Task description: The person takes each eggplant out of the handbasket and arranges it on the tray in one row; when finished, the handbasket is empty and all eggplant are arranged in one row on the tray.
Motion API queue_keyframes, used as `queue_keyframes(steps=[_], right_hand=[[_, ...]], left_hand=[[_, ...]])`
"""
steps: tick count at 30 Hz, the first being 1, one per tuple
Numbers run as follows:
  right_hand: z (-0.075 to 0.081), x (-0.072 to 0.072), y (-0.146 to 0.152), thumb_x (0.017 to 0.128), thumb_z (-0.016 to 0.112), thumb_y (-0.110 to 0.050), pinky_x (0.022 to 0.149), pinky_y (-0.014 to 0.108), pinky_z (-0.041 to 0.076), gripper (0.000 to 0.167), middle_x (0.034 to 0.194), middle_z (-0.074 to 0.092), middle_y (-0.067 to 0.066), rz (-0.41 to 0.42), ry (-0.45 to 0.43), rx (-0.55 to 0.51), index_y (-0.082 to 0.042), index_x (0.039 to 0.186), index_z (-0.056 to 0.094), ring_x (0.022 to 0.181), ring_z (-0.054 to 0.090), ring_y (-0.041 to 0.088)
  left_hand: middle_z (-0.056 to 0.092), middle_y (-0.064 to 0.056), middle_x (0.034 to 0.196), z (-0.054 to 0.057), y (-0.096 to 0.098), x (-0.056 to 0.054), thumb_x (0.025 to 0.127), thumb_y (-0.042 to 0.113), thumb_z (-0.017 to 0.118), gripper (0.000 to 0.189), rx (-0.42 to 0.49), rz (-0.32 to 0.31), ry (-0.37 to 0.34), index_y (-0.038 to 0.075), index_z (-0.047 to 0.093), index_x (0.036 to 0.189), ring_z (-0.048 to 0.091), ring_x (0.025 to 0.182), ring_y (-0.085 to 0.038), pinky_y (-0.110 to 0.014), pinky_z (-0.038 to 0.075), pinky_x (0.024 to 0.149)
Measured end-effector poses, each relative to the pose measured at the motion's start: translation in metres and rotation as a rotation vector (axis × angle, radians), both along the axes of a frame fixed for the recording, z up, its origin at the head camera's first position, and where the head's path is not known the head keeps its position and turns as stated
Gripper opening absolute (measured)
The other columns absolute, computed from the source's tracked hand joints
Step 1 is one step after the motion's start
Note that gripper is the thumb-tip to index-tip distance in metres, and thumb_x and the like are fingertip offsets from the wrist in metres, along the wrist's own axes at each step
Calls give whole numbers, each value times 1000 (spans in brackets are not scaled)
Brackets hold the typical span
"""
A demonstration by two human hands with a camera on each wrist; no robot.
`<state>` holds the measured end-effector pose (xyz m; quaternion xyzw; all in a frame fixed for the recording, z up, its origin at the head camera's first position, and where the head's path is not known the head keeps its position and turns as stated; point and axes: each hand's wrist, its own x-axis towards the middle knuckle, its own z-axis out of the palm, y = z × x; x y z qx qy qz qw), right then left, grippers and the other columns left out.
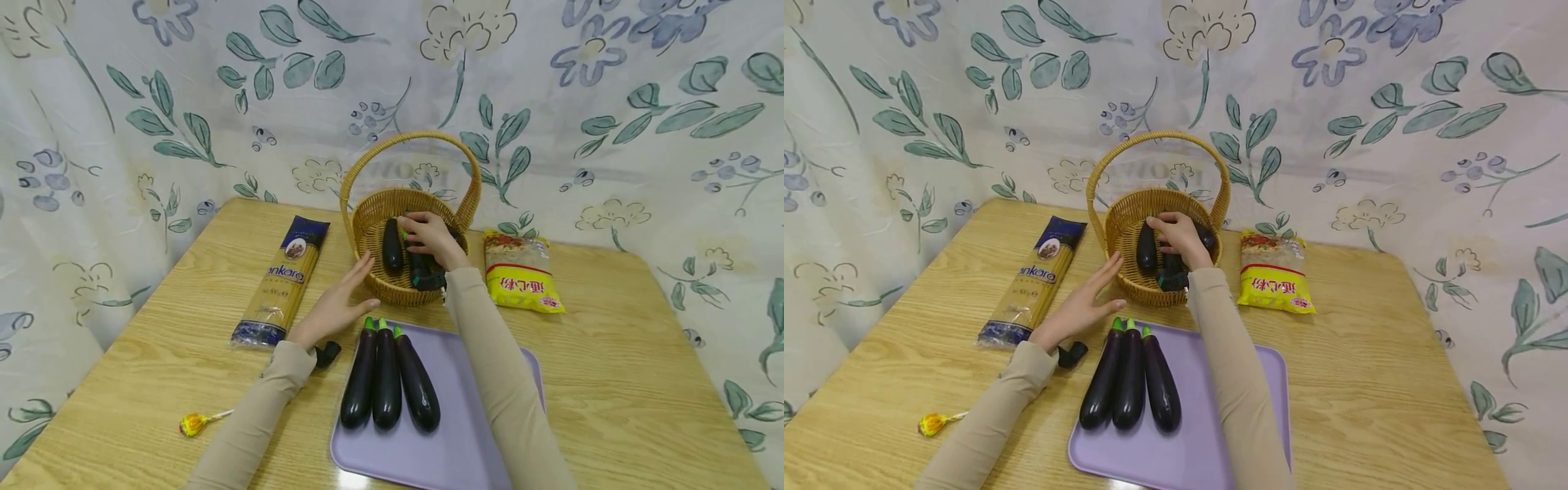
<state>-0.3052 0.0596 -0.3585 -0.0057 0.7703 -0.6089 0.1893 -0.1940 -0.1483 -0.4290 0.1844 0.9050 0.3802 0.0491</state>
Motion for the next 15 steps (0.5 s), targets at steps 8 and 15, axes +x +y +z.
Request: queue_keyframes(steps=[8,15], right_hand=[[-4,1,-6,95,60,-40,101,43,51,62,146,45,12,-4,-24,19,-10,145,40,130,50,33],[-11,-2,-11,95,60,-40,100,41,52,61,146,45,12,-11,-36,25,-10,144,41,128,52,31]], left_hand=[[0,10,164,2,0,1,96,42,56,77,-5,0,1,30,9,157,20,148,-34,-61,27,115],[2,6,165,2,0,2,96,40,58,78,-4,4,3,26,11,157,21,148,-35,-62,28,114]])
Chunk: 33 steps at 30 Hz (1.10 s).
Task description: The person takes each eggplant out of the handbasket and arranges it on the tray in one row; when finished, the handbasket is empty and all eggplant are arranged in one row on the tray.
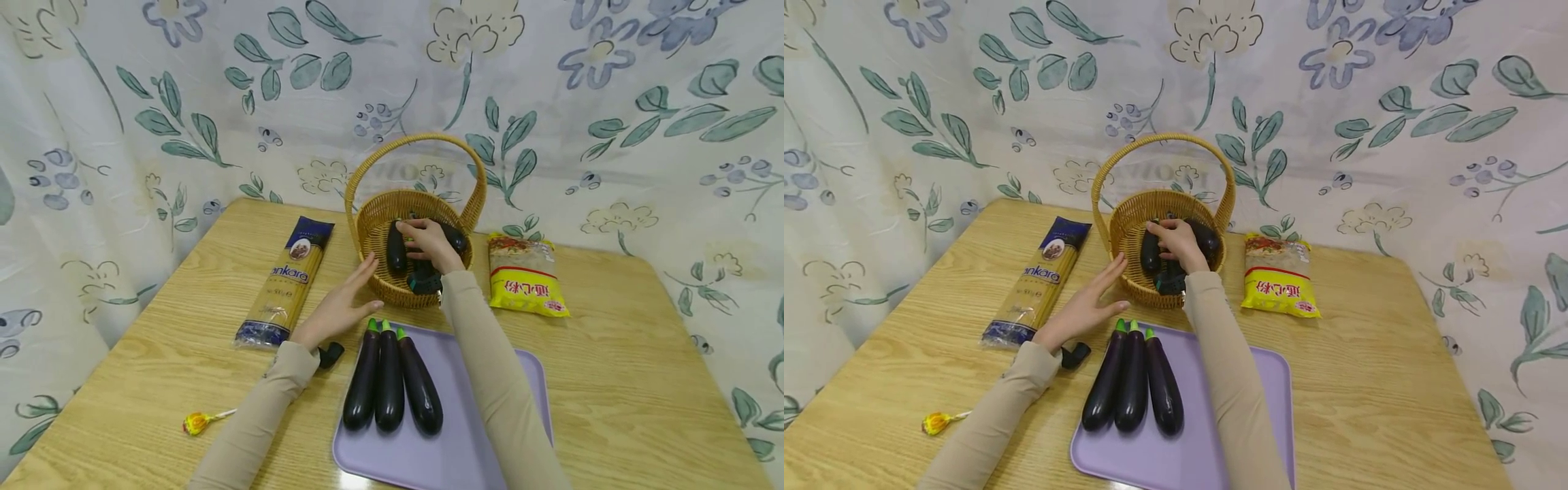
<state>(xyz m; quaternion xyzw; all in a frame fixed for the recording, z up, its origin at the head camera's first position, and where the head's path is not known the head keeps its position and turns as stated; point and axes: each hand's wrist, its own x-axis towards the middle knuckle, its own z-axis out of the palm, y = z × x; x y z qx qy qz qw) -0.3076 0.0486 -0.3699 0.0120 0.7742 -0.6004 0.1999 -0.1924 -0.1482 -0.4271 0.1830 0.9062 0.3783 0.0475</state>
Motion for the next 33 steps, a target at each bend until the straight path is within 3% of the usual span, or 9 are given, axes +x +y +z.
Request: queue_keyframes(steps=[5,14,21,33], right_hand=[[-5,0,-1,94,61,-40,98,40,53,60,144,47,12,3,-7,-7,-10,143,42,128,53,31],[-7,0,-3,93,61,-42,94,37,55,61,145,45,13,-8,26,52,-9,142,44,127,53,31],[-9,-5,-7,94,62,-38,97,40,54,62,145,45,15,-13,17,77,-7,144,41,127,53,32],[-11,-14,-17,95,60,-40,88,42,57,66,146,44,17,7,86,338,-6,146,36,106,64,34]], left_hand=[[2,8,165,-2,0,0,96,39,58,78,2,4,0,21,14,157,22,148,-34,-61,28,114],[1,7,165,0,-1,2,96,41,57,77,-3,6,-15,31,9,157,23,148,-35,-62,29,114],[2,3,166,2,-1,2,97,38,58,77,-8,12,-17,30,9,157,22,147,-36,-63,29,113],[0,8,165,-1,1,0,96,39,57,78,2,3,-9,30,9,157,19,149,-33,-62,27,114]])
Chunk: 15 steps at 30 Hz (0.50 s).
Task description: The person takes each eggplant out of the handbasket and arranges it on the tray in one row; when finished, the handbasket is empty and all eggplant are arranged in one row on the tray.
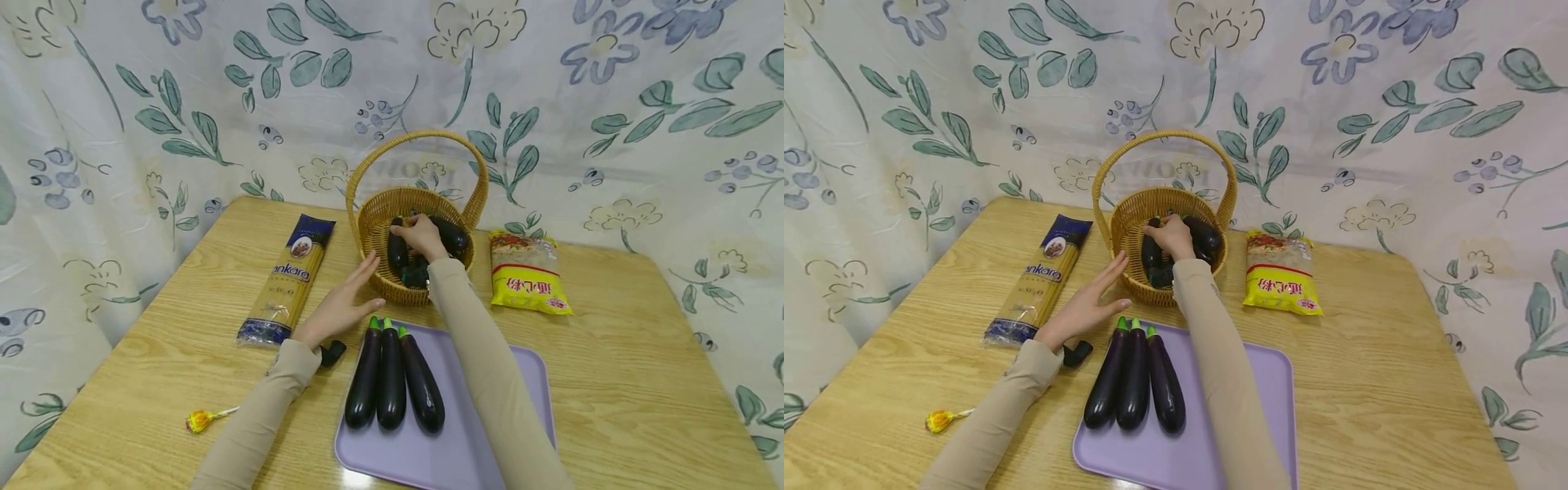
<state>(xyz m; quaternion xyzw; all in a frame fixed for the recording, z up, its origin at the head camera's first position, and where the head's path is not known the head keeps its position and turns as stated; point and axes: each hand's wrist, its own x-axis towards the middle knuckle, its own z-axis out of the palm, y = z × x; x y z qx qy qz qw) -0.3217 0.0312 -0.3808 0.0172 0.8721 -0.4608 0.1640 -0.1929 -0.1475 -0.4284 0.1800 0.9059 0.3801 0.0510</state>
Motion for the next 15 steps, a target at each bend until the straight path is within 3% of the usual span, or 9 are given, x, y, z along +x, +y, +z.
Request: queue_keyframes(steps=[7,11,15], right_hand=[[-8,-1,-8,93,63,-34,93,45,53,64,140,51,18,41,79,143,-4,144,38,111,61,34],[-13,-2,-13,91,68,-30,101,47,49,66,140,52,19,106,133,210,-3,143,39,121,56,35],[-16,-5,-17,90,68,-32,105,49,46,67,142,51,17,198,110,220,-5,144,39,128,51,36]], left_hand=[[3,4,166,0,1,1,96,41,58,78,-3,-1,5,28,10,157,20,149,-33,-61,27,115],[3,4,166,1,2,1,96,39,59,79,-3,3,15,24,12,157,22,148,-34,-61,28,114],[3,7,165,2,2,1,96,39,59,78,5,-1,20,20,15,157,24,147,-35,-62,29,113]])
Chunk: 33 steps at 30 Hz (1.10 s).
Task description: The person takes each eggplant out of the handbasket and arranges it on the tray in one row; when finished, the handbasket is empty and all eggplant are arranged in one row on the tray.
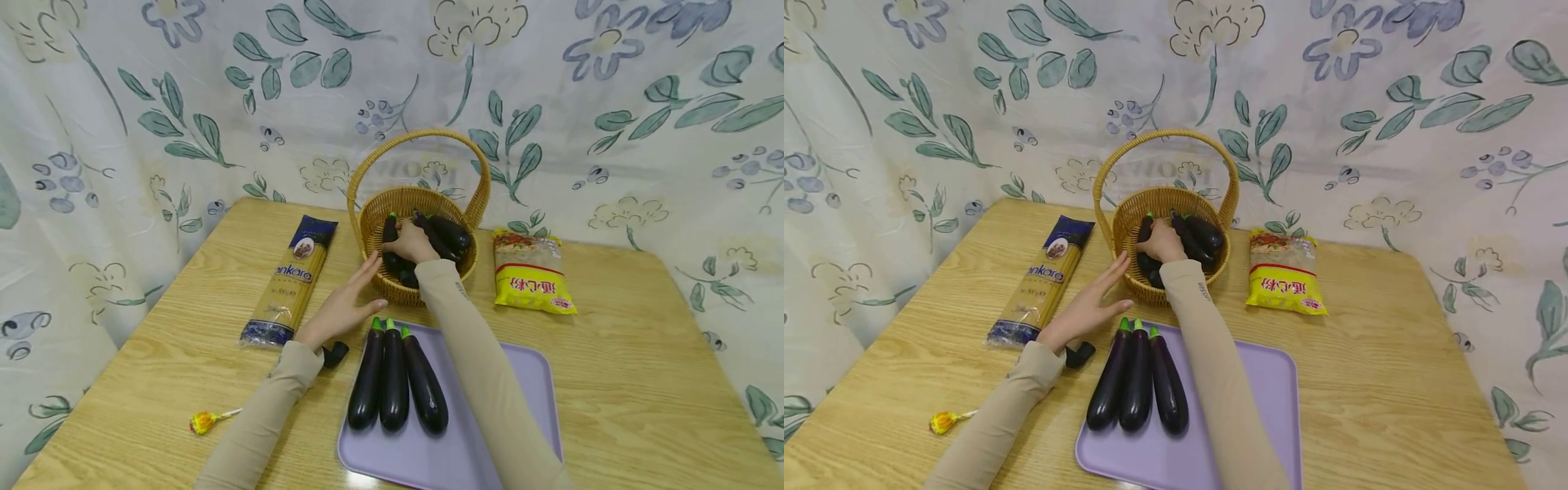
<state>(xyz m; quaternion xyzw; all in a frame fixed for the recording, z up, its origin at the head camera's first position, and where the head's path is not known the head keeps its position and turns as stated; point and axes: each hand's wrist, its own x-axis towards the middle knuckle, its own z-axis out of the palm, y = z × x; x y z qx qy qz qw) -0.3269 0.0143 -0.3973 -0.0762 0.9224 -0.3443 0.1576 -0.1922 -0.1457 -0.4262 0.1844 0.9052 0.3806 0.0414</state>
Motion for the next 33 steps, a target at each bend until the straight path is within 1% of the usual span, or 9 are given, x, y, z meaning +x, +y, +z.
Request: queue_keyframes(steps=[3,6,9,13,18,21,25,30,33], right_hand=[[-3,-2,-4,89,68,-34,106,47,45,67,142,51,15,50,-32,1,-7,144,39,129,50,35],[-4,-4,-3,89,68,-34,106,47,45,68,143,51,14,65,-30,-2,-8,145,39,129,50,34],[-4,-5,-3,89,67,-32,107,47,45,68,145,49,15,64,-19,-8,-10,147,38,130,50,35],[-1,-4,-3,90,65,-28,102,47,47,67,140,52,16,23,6,-28,-10,148,36,123,54,35],[6,1,-5,91,62,-24,92,45,53,67,133,57,18,-30,22,-98,-12,149,31,112,61,32],[10,3,-5,92,62,-23,90,44,53,68,133,56,18,-41,23,-126,-12,150,30,110,62,32],[15,5,-1,92,62,-24,93,44,52,67,137,54,18,-48,12,-157,-11,150,30,113,60,32],[23,3,4,93,61,-27,98,46,49,68,138,52,17,-37,14,-185,-9,150,29,117,57,32],[23,4,8,93,61,-32,100,47,48,69,138,52,16,-35,15,-182,-11,150,29,120,55,31]], left_hand=[[1,9,165,1,-2,1,96,41,58,78,-3,-4,-7,21,14,157,24,147,-34,-62,30,113],[0,12,164,2,-2,1,96,42,58,79,-7,-4,-14,25,12,157,24,147,-34,-62,31,113],[0,12,164,2,-2,0,96,42,58,78,-8,0,-15,29,11,157,24,148,-33,-61,30,113],[2,11,165,2,-1,0,96,41,58,78,-8,3,-10,31,10,156,22,148,-32,-61,29,114],[3,7,165,3,1,1,95,38,60,78,-5,3,-3,23,14,157,24,147,-35,-62,29,113],[4,6,165,3,2,1,95,38,60,78,-3,2,-3,20,16,157,25,147,-36,-63,30,112],[4,4,165,2,2,1,95,38,60,78,-8,-2,-9,20,14,157,27,146,-37,-63,32,111],[4,1,166,2,1,0,96,36,60,78,-19,-3,11,18,14,157,30,143,-39,-64,33,109],[4,4,165,0,0,1,96,36,60,78,-21,6,8,20,15,157,29,144,-39,-64,32,110]])
